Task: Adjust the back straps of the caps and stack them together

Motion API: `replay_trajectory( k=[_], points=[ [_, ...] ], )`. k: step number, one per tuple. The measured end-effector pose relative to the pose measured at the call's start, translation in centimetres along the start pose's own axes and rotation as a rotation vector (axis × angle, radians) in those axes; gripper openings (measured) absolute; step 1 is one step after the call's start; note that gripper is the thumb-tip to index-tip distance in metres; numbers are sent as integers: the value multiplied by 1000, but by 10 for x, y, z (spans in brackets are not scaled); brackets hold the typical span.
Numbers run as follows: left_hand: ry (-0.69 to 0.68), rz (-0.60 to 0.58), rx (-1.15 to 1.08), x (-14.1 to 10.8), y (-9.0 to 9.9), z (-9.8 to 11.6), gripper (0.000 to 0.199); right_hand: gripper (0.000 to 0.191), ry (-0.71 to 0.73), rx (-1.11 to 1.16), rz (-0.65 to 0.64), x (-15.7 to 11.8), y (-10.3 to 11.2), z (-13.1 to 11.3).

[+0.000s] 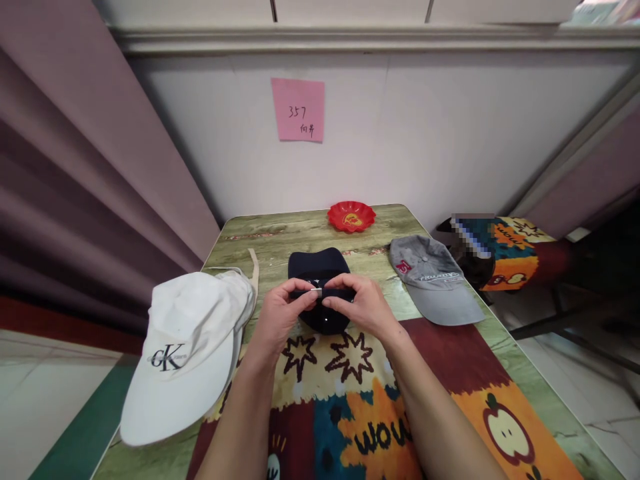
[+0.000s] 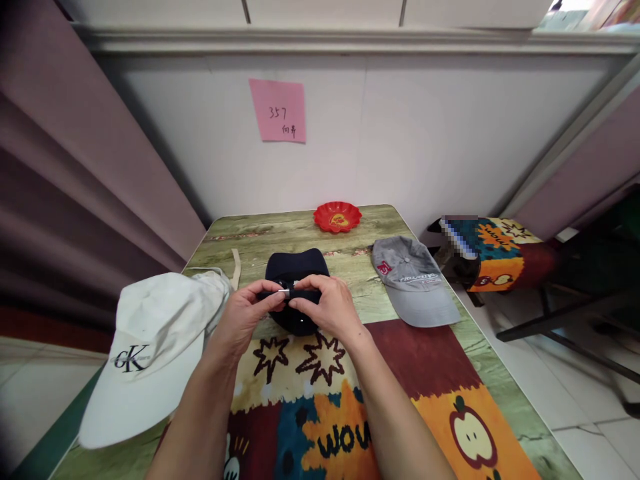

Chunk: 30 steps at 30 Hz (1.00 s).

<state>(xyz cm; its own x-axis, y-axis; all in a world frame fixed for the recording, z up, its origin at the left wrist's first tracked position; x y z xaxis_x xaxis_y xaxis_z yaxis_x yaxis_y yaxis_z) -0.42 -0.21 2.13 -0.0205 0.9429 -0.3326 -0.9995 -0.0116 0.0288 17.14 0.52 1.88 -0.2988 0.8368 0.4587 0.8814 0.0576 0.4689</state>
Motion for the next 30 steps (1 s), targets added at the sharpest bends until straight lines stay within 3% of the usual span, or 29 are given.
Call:
replay_trajectory(
  k=[5, 9, 16, 22, 28, 30],
  points=[
    [-51, -28, 98, 0, 6, 1, 25, 24, -22, 73, -48, -2, 9, 7],
    [-50, 15, 79, 3, 15, -1, 25, 30, -30, 135, -96, -3, 16, 12],
    [3, 142, -84, 16, 22, -14, 31, 18, 10, -213, -55, -5, 8, 31],
    [-83, 299, 21, 23, 24, -22, 24, 12, -19, -466, 99, -7, -2, 39],
    [-100, 317, -22, 25, 25, -25, 26, 56, -210, -327, 63, -14, 6, 51],
    [-91, 307, -28, 30, 21, -32, 27, 58, -247, -178, 22, -15, 1, 62]
  ],
)
Point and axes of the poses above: each hand's wrist, its own x-axis towards the middle knuckle, its own y-axis out of the back of the hand, z = x × y, the point moved 3 cm from there along x, towards the middle knuckle, and after that the axes turned 15 degrees about y, right-handed, at the moved point
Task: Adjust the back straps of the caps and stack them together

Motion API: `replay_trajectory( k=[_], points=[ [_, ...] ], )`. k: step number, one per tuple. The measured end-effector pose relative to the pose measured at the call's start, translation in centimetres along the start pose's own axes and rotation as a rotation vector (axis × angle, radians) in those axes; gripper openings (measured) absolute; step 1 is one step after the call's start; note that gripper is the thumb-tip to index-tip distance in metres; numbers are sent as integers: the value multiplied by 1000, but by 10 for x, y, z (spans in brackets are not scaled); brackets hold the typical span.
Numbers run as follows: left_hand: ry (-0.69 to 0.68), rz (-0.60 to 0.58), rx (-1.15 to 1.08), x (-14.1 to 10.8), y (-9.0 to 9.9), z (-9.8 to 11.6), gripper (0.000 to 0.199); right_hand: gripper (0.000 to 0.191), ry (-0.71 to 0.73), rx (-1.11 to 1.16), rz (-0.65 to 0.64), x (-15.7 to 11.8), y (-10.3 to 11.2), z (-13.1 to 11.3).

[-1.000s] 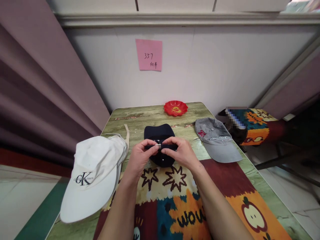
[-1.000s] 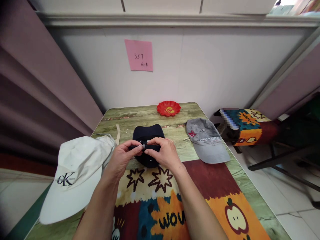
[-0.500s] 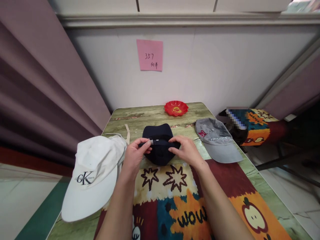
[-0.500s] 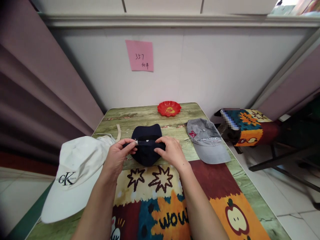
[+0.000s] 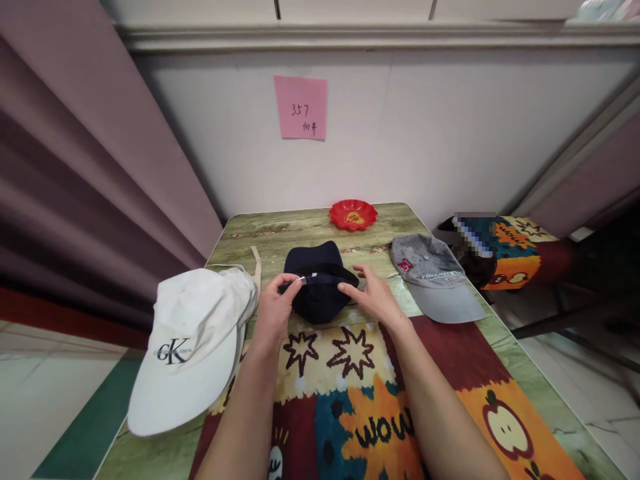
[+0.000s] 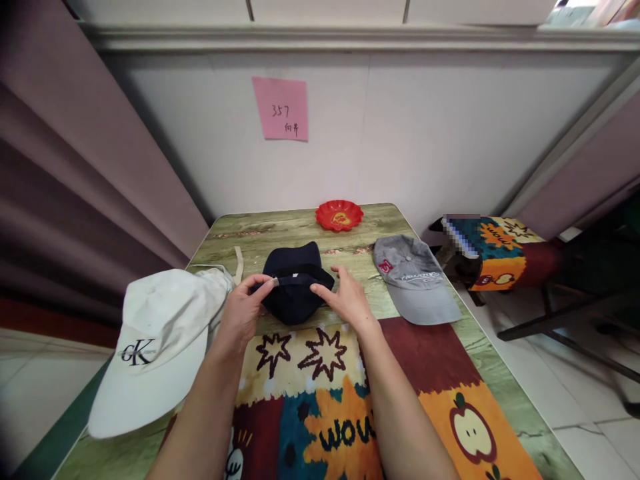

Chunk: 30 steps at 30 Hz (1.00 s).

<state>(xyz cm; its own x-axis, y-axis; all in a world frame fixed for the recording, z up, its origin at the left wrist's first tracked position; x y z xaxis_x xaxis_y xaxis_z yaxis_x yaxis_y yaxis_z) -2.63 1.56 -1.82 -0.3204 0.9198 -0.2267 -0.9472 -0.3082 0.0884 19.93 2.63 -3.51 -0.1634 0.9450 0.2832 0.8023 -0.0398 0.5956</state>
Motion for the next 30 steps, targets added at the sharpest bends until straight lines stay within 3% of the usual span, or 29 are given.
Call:
replay_trajectory(
  k=[3, 7, 11, 15, 18, 22, 27, 30],
  points=[
    [-58, -9, -2, 5, -10, -13, 25, 41, 11, 108, 36, 3, -12, 10],
    [-111, -51, -5, 6, -17, -19, 22, 38, 45, -51, 138, 3, -11, 7],
    [-67, -109, 43, -5, -14, -2, 22, 52, 158, -194, 152, 3, 8, -16],
    [23, -231, 20, -15, -15, 11, 23, 38, 345, -46, 81, 4, 11, -44],
    [72, -277, -5, -18, -18, 13, 24, 25, 339, 25, 25, 3, 0, -52],
    [21, -318, 41, -22, -19, 18, 20, 14, 305, 39, 34, 1, -9, -52],
    [-55, -397, 110, -26, -22, 22, 16, 14, 281, 81, 49, 1, -7, -51],
    [-119, -325, 136, -25, -23, 20, 19, 12, 281, 79, 71, 1, -7, -51]
  ],
)
Point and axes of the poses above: each hand's wrist, its own x-axis towards the middle knuckle, its own y-axis out of the back of the hand, z = x × y, the point moved 3 cm from there along x, towards the middle knuckle, and after that the axes turned 15 degrees about y, right-handed, at the moved point
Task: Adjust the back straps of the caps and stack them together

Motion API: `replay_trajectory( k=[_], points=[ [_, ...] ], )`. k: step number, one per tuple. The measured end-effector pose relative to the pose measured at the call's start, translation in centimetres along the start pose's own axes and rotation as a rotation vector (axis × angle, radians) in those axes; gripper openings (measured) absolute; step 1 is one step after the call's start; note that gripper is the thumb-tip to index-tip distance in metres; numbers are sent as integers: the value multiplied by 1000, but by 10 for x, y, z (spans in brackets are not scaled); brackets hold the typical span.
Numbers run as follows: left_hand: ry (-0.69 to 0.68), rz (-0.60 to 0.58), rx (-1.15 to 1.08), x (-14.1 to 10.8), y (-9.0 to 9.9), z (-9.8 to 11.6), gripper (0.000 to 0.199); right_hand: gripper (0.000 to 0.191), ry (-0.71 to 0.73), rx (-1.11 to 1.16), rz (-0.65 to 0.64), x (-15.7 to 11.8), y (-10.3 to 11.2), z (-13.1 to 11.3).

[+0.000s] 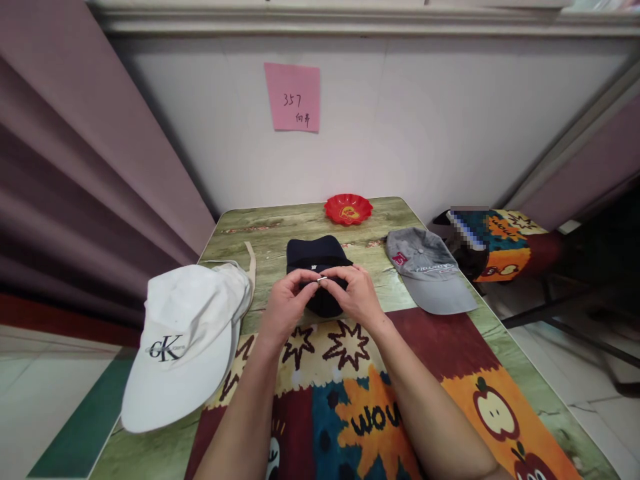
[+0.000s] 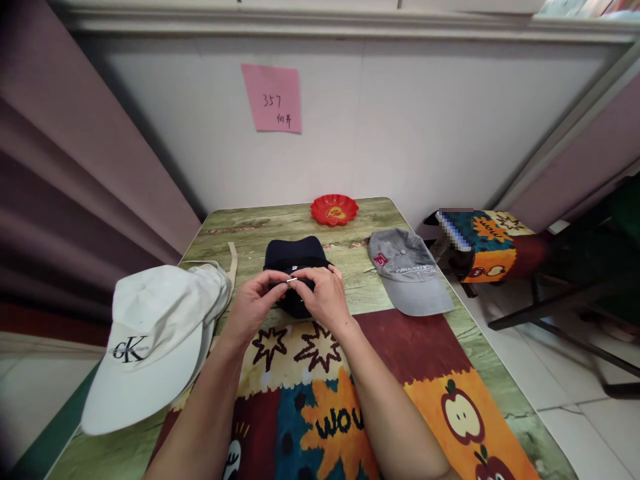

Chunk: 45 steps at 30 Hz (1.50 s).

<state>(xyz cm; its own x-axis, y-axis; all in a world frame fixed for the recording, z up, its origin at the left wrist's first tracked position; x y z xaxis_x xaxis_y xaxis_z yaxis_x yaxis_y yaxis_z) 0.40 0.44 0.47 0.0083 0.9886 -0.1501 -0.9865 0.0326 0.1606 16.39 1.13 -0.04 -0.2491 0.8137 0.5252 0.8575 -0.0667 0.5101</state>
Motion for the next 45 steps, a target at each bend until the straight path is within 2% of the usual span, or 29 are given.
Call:
replay_trajectory(
  k=[3, 5, 7, 12, 18, 22, 26, 35, 40, 43, 45],
  points=[
    [-61, 178, 111, 1, 4, 0, 26, 10, 3, -22, 25, 0, -1, -1],
    [-117, 247, 222, 0, 7, 3, 26, 10, 10, -50, 28, 0, -2, -3],
    [-153, 218, 280, 0, 7, 5, 25, 11, 18, -76, 23, -1, -4, -5],
    [-136, 50, 338, 1, 3, 2, 22, 13, 32, -99, 17, -2, -7, -8],
    [-134, 43, 325, 3, 17, 0, 21, 20, 44, -34, -68, 2, 14, -3],
    [-119, 6, 337, 4, 29, 2, 23, 17, 29, -42, -137, 2, 30, 4],
    [-97, -31, 369, 4, 34, 4, 25, 22, 7, -35, -134, 3, 30, 7],
    [-80, -37, 395, 2, 38, 5, 25, 22, 0, -33, -130, 1, 28, 8],
    [-17, -52, 303, 2, 43, 1, 22, 23, -20, -7, -109, 0, 39, 16],
    [21, -108, 213, 2, 40, -1, 31, 24, 10, -3, -76, 1, 45, 14],
    [-6, -113, 198, 2, 35, -1, 34, 20, 47, -9, -82, 2, 43, 9]
  ],
)
Point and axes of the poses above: each hand's wrist, its own x-axis towards the middle knuckle, its own y-axis out of the back of the hand, z = x × y, the point moved 3 cm from there along x, towards the middle knuckle, and after that the axes turned 15 degrees about y, right-handed, at the moved point
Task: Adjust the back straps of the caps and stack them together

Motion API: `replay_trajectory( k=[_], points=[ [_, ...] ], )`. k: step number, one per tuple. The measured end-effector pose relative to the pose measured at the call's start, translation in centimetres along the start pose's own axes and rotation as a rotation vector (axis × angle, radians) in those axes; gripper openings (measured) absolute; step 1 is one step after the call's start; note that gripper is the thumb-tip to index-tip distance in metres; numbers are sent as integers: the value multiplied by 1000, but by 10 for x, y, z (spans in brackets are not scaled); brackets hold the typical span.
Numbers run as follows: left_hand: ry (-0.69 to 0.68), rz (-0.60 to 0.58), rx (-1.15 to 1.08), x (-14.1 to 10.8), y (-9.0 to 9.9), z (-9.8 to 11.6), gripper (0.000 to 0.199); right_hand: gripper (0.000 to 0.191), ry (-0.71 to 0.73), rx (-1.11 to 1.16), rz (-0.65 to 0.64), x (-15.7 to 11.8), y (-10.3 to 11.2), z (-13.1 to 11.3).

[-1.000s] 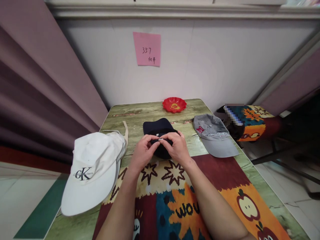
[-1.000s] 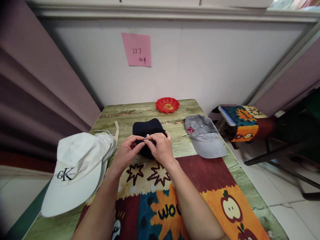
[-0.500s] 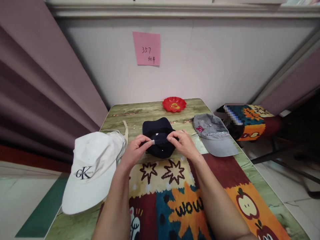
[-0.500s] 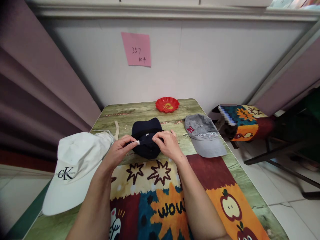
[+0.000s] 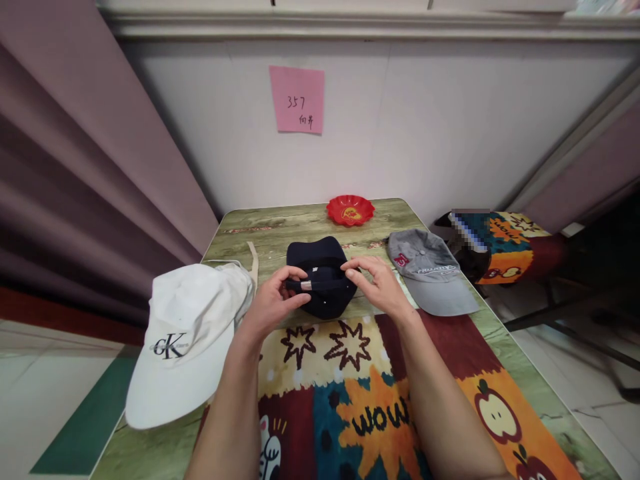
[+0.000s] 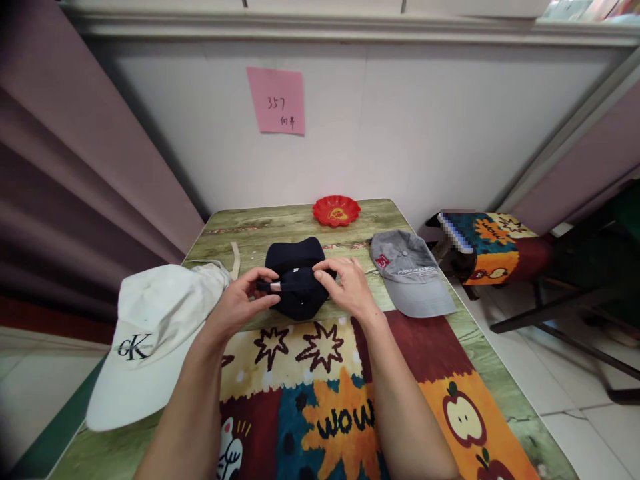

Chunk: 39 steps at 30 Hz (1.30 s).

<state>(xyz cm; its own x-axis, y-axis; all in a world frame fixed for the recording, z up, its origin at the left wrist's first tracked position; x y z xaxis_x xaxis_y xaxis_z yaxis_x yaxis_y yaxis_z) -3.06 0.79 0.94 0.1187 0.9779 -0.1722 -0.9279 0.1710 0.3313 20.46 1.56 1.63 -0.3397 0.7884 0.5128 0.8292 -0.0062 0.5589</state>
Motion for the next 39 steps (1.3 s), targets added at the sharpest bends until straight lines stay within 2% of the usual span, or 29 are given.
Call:
replay_trajectory(
  k=[4, 8, 10, 13, 16, 19, 27, 39],
  points=[
    [-140, 78, 142, 0, -11, 8, 22, 14, 36, -21, -66, 2, -18, -13],
    [-267, 225, 234, -3, -18, 17, 19, 11, 19, -53, -31, 3, -34, -16],
    [-262, 328, 208, -4, -18, 19, 24, 11, 3, -63, 10, 3, -36, -15],
    [-120, 416, 74, -3, -19, 15, 28, 11, -26, -56, 47, 2, -35, -11],
    [86, 288, -178, 1, -25, 5, 34, 11, -36, -44, 49, 2, -35, -9],
    [168, 159, -351, 3, -32, 1, 35, 11, -29, -33, 39, 2, -36, -10],
    [51, 265, -346, -2, -31, 10, 23, 10, -38, 13, 54, 4, -36, -14],
    [71, 210, -387, -9, -33, 21, 23, 11, -42, 13, 43, 3, -37, -16]
  ],
)
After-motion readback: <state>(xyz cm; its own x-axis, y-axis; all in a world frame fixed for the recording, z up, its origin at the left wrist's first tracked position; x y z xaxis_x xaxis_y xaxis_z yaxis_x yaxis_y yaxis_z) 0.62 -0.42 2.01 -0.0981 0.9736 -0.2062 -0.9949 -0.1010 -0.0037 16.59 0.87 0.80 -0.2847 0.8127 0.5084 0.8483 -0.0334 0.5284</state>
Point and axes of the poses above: each hand's wrist, its own x-axis towards the middle knuckle, its own y-axis out of the back of the hand, z = x × y, the point moved 3 cm from there along x, towards the middle knuckle, and after that the axes turned 15 degrees about y, right-handed, at the moved point
